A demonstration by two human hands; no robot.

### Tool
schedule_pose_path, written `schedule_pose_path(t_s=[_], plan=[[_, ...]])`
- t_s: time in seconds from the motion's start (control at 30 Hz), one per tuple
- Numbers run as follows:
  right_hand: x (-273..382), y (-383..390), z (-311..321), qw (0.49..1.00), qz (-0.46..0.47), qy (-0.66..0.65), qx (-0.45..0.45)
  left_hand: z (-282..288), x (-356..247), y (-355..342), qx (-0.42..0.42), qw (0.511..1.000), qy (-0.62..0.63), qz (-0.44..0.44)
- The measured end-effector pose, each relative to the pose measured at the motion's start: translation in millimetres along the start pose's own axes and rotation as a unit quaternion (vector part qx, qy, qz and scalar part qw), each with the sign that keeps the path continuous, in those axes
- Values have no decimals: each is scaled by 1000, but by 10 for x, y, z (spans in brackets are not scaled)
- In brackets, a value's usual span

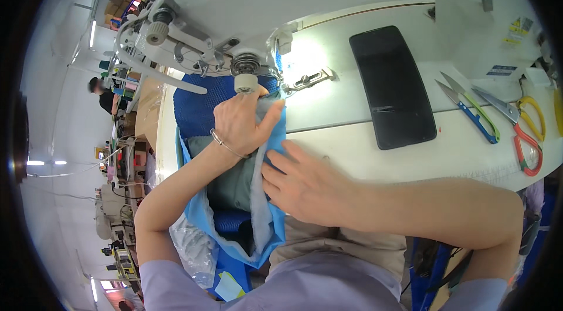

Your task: The person sews a blue and green fabric bag using a sewing machine. They align the edges, guide the fabric under the needle, and stitch along the seams, periodically adjusting the bag's position to continue sewing different sections.

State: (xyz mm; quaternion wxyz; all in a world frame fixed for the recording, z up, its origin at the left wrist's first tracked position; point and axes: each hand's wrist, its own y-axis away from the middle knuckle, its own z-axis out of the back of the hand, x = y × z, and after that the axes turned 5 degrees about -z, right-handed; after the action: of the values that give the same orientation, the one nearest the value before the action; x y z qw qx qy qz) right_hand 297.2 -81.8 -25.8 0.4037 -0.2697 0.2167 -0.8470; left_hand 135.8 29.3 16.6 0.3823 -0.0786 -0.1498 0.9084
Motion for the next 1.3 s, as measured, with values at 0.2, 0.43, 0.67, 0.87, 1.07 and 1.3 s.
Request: schedule_pose_path(t_s=[0.2,0.43,0.67,0.87,1.07,1.3], plan=[[-4,15,56,999,1,8,38,-15,-14,-16,7,995,-95,-22],[-10,15,32,999,7,10,34,127,-180,75,39,963,-223,-147],[-7,25,-31,1000,6,3,-23,293,-268,223,36,991,-50,-120],[-37,20,19,999,1,-36,9,401,36,231,98,972,212,-22],[-35,0,30,999,-1,-40,5,340,258,226,110,962,246,-52],[-51,-19,64,1000,22,-5,7,168,105,83,58,990,128,-16]])
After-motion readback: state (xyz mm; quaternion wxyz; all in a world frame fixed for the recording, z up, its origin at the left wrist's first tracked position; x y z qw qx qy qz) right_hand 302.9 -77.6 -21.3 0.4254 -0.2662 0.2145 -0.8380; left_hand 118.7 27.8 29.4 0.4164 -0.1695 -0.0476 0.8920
